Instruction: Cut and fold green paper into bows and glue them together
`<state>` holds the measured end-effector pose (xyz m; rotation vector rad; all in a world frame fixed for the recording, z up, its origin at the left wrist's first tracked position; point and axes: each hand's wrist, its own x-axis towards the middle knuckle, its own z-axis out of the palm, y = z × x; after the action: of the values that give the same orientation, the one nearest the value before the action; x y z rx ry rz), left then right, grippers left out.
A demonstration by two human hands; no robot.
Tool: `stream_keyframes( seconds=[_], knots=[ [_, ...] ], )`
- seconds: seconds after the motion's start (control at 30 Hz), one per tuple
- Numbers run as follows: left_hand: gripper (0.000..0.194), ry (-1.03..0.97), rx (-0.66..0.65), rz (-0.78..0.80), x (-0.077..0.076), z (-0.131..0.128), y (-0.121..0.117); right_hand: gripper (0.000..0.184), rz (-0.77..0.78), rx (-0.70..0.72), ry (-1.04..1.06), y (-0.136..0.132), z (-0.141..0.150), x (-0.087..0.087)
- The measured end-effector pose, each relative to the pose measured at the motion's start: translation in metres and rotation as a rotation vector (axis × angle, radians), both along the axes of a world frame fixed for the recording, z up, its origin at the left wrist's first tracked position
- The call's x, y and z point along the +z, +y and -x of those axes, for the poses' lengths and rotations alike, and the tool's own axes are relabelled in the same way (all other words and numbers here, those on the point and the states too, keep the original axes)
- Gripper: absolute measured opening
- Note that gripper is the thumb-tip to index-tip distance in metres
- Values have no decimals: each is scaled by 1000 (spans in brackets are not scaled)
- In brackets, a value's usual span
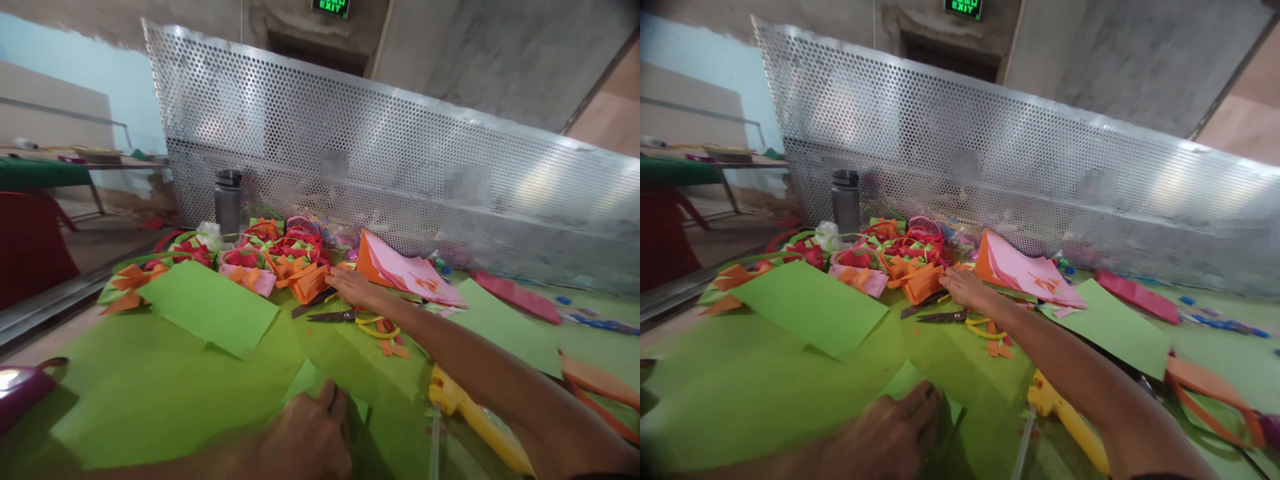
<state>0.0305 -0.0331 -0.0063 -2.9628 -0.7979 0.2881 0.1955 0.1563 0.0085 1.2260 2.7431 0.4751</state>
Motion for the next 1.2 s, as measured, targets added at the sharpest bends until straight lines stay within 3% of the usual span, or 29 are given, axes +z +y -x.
stream_keyframes(
  seconds=[0.17,0.33,0.53,0.67,0.77,1.03,1.2],
  knots=[
    [33,-30,-47,-28,-2,3,0,29,32,8,17,-8,-1,6],
    [39,-39,-62,-81,-2,6,-4,34,44,-83,152,-40,-20,17],
    [42,-101,-53,-19,0,9,-1,43,9,-231,352,-119,-58,26],
    [40,-172,-108,-33,-9,12,2,31,-36,-395,419,-179,-81,18],
    [38,-221,-125,-76,-17,14,4,19,-41,-498,437,-205,-95,13],
    [56,-257,-1,-55,-28,20,3,25,-91,-631,525,-237,-104,4],
    [50,-296,52,-42,-33,33,-1,36,-78,-653,449,-245,-97,-5]
  ],
)
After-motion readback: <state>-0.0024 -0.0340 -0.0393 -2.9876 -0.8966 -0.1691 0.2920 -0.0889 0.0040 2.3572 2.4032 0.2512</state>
